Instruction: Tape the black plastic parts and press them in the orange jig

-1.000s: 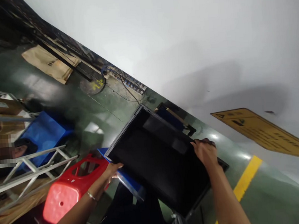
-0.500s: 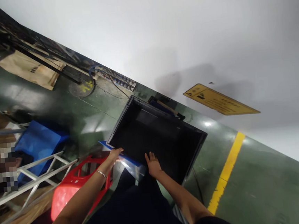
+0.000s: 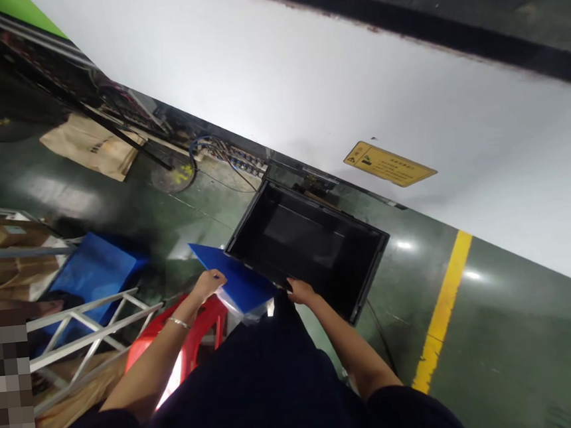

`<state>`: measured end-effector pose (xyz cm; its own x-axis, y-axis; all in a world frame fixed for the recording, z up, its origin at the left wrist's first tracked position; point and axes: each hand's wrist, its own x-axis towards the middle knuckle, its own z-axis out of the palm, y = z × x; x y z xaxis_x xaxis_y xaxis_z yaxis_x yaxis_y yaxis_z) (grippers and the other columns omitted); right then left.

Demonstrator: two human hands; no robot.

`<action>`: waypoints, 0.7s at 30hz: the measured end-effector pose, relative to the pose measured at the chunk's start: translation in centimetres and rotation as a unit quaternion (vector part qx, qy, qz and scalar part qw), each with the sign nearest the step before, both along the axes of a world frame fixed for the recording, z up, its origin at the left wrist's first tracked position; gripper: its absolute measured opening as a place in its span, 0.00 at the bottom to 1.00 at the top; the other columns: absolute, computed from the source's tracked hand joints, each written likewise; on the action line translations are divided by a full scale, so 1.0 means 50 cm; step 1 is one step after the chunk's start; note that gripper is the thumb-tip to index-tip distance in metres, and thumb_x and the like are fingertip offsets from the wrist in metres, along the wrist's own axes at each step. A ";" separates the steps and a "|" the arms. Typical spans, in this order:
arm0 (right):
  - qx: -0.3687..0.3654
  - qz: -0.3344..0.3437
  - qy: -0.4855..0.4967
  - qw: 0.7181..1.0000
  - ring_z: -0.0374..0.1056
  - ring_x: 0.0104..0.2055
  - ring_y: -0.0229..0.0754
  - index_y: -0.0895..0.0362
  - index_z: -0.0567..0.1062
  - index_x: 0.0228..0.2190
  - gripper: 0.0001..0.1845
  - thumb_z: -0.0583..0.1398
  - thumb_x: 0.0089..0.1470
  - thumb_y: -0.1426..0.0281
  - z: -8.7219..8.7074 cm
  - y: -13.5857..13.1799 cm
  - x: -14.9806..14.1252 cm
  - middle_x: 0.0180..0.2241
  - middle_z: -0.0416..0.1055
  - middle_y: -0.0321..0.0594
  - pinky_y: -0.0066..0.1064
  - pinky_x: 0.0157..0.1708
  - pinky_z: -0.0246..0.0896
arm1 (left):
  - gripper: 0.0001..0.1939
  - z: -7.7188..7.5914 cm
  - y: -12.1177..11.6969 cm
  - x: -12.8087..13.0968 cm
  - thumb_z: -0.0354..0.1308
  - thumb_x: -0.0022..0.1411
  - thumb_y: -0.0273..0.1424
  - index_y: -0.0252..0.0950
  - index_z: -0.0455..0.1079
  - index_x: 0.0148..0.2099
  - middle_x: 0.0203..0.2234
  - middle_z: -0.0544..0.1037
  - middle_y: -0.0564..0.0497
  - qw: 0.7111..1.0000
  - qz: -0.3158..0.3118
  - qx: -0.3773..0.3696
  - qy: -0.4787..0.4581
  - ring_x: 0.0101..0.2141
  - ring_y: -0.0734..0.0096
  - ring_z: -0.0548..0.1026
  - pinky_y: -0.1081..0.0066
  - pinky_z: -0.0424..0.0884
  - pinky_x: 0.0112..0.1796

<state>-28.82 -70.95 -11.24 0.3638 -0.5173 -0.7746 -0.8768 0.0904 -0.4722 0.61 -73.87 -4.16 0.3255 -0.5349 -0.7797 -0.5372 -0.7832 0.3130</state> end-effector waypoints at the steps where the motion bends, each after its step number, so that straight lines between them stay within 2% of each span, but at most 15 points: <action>1: -0.008 0.002 -0.014 1.000 0.61 0.59 0.52 0.54 0.61 0.61 0.40 0.63 0.46 0.68 0.021 -0.005 0.017 0.58 0.64 0.47 0.40 0.55 0.58 | 0.04 0.026 0.003 0.018 0.60 0.49 0.23 0.36 0.72 0.29 0.17 0.71 0.56 0.998 -0.044 -0.026 -0.032 0.21 0.74 0.70 0.76 0.66 0.28; 4: -0.045 0.046 -0.133 0.989 0.56 0.62 0.54 0.56 0.58 0.62 0.50 0.68 0.40 0.58 0.093 -0.020 0.087 0.61 0.60 0.49 0.40 0.58 0.53 | 0.13 0.104 0.000 0.039 0.56 0.54 0.25 0.38 0.74 0.42 0.21 0.75 0.54 0.976 -0.146 -0.105 -0.120 0.25 0.69 0.74 0.73 0.67 0.32; 6: -0.081 0.078 -0.223 0.968 0.56 0.62 0.55 0.58 0.57 0.62 0.52 0.68 0.39 0.56 0.135 -0.025 0.140 0.60 0.60 0.51 0.41 0.59 0.52 | 0.16 0.148 -0.002 0.034 0.53 0.57 0.27 0.38 0.73 0.47 0.25 0.77 0.51 0.966 -0.153 -0.152 -0.143 0.29 0.65 0.76 0.71 0.69 0.36; 8: -0.110 0.083 -0.262 0.955 0.56 0.62 0.55 0.57 0.59 0.62 0.49 0.67 0.42 0.57 0.161 -0.025 0.185 0.60 0.61 0.51 0.43 0.60 0.51 | 0.19 0.179 0.002 0.038 0.51 0.58 0.27 0.37 0.70 0.52 0.29 0.79 0.47 0.956 -0.125 -0.211 -0.159 0.33 0.61 0.78 0.68 0.69 0.38; 10: -0.123 0.049 -0.266 0.955 0.57 0.61 0.53 0.56 0.61 0.61 0.42 0.65 0.46 0.59 0.168 -0.025 0.216 0.60 0.61 0.50 0.44 0.60 0.51 | 0.27 0.197 0.018 0.069 0.52 0.59 0.28 0.33 0.62 0.61 0.32 0.79 0.44 0.946 -0.051 -0.268 -0.174 0.33 0.59 0.78 0.66 0.70 0.39; 12: -0.116 -0.021 -0.253 0.960 0.61 0.59 0.51 0.56 0.63 0.59 0.37 0.62 0.49 0.60 0.161 -0.028 0.236 0.58 0.64 0.50 0.44 0.58 0.54 | 0.35 0.207 0.055 0.128 0.55 0.58 0.30 0.28 0.52 0.66 0.30 0.79 0.43 0.929 0.072 -0.316 -0.177 0.32 0.58 0.78 0.66 0.70 0.37; 13: -0.102 -0.061 -0.242 0.963 0.64 0.56 0.50 0.57 0.65 0.58 0.34 0.61 0.50 0.61 0.156 -0.031 0.244 0.56 0.66 0.51 0.44 0.57 0.56 | 0.36 0.211 0.083 0.163 0.57 0.57 0.31 0.26 0.52 0.66 0.30 0.79 0.43 0.914 0.144 -0.338 -0.170 0.32 0.59 0.78 0.66 0.71 0.36; 15: -0.048 -0.130 -0.215 0.967 0.69 0.52 0.49 0.59 0.67 0.55 0.30 0.61 0.52 0.61 0.153 -0.034 0.259 0.52 0.70 0.52 0.42 0.53 0.61 | 0.33 0.220 0.155 0.226 0.60 0.55 0.35 0.27 0.61 0.60 0.30 0.79 0.44 0.870 0.276 -0.386 -0.132 0.32 0.61 0.77 0.68 0.71 0.36; 17: 0.025 -0.170 -0.194 0.966 0.71 0.47 0.48 0.60 0.70 0.50 0.26 0.60 0.54 0.58 0.164 -0.032 0.275 0.48 0.72 0.52 0.39 0.46 0.67 | 0.26 0.233 0.234 0.266 0.62 0.51 0.41 0.28 0.70 0.48 0.29 0.79 0.45 0.829 0.367 -0.419 -0.058 0.30 0.64 0.76 0.69 0.71 0.33; 19: 0.100 -0.197 -0.190 0.957 0.73 0.43 0.46 0.61 0.73 0.45 0.24 0.58 0.55 0.55 0.187 -0.026 0.294 0.45 0.74 0.52 0.35 0.39 0.70 | 0.26 0.250 0.303 0.279 0.64 0.46 0.47 0.29 0.72 0.39 0.25 0.77 0.48 0.798 0.421 -0.432 0.013 0.25 0.68 0.74 0.70 0.70 0.29; 21: 0.173 -0.228 -0.198 0.937 0.74 0.39 0.44 0.62 0.72 0.42 0.25 0.56 0.57 0.52 0.214 -0.024 0.315 0.43 0.74 0.53 0.31 0.33 0.70 | 0.28 0.270 0.352 0.269 0.66 0.40 0.50 0.31 0.71 0.35 0.22 0.76 0.51 0.779 0.451 -0.434 0.048 0.21 0.71 0.71 0.71 0.69 0.26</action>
<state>-13.09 -72.14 -0.53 0.4600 -0.4318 -0.7759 -0.4714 0.6217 -0.6255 14.08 -56.25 9.35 0.8360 -0.4619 -0.2964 0.1674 -0.2998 0.9392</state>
